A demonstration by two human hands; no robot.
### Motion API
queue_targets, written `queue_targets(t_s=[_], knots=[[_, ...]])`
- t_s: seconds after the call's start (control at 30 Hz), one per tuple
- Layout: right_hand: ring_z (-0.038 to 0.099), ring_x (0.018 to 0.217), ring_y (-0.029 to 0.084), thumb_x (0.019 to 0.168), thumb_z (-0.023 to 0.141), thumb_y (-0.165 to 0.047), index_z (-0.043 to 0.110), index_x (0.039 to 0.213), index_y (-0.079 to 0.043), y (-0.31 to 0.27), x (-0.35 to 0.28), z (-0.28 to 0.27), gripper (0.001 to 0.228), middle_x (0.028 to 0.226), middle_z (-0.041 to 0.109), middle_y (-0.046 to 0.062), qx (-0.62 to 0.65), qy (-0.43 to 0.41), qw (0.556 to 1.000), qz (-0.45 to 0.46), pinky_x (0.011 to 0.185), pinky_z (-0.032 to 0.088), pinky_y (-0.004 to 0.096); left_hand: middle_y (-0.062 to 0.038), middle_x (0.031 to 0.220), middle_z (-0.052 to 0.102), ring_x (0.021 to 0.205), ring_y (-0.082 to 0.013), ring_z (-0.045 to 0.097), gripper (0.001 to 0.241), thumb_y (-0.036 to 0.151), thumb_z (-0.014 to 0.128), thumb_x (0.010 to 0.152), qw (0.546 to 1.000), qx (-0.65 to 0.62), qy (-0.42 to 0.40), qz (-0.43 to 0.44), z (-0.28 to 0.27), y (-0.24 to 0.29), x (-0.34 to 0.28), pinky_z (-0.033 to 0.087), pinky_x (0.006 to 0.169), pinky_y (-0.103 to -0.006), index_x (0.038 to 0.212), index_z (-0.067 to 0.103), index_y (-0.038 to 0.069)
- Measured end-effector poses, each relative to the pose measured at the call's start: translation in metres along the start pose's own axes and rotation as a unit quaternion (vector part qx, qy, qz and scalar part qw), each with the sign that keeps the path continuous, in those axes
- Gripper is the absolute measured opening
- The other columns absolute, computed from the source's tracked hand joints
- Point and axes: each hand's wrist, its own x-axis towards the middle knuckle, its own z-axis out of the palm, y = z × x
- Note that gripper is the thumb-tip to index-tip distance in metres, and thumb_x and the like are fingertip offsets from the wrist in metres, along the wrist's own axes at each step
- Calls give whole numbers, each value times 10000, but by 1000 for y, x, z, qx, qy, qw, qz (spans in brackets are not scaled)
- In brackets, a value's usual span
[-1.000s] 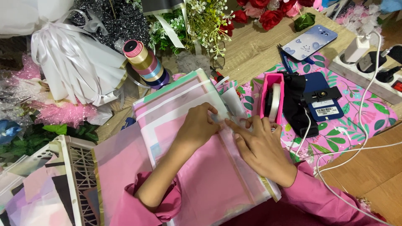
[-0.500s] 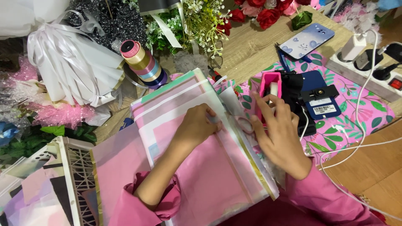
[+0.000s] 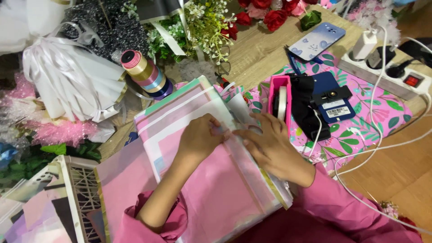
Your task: The person applies clear adhesive tape to the edges of a pink sheet of paper using a pink tape dispenser. They repeatedly pull tape from the dispenser, cut it, and press it onto the paper's borders.
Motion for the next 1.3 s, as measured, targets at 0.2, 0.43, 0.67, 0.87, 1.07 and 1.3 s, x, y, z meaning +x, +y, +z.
queue_targets(t_s=[0.2,0.43,0.67,0.87,1.07,1.3], knots=[[677,1131,376,998,585,-211,753,1192,-121,43,-14,-40,272,1170,696,162,253,134,955,76,957,505,498,-45,885,756,988,-302,719,361,421,780,735,990,129,58,16,-2,4,5,544,908,-417,1021,732,205],[690,853,299,924,777,-284,808,844,-90,91,-32,-4,212,945,739,111,196,181,923,277,763,548,388,-88,944,712,1030,-336,654,342,342,797,748,962,172,15,210,76,49,18,475,919,-460,1015,710,147],[669,962,447,867,757,-357,839,807,-97,101,-22,17,279,1023,709,212,210,74,928,298,824,520,499,-138,986,723,999,-348,656,376,393,769,739,932,268,-2,246,134,39,50,425,900,-465,959,748,88],[610,892,281,894,750,-249,829,831,-127,92,-14,15,159,914,642,136,251,159,913,279,824,477,381,-139,919,737,909,-328,672,288,349,781,806,927,280,17,247,134,43,49,404,870,-427,935,791,92],[563,867,222,924,769,-295,815,787,-160,86,-23,12,197,875,581,53,224,178,919,272,846,449,346,-76,897,734,916,-278,659,276,402,796,806,932,286,-10,223,142,35,54,383,899,-414,957,804,171],[577,897,267,919,763,-201,802,813,-96,47,-50,20,155,908,553,103,227,199,919,253,869,465,383,-46,821,710,884,-249,643,268,437,797,787,913,335,36,230,168,15,69,380,867,-400,856,773,179]])
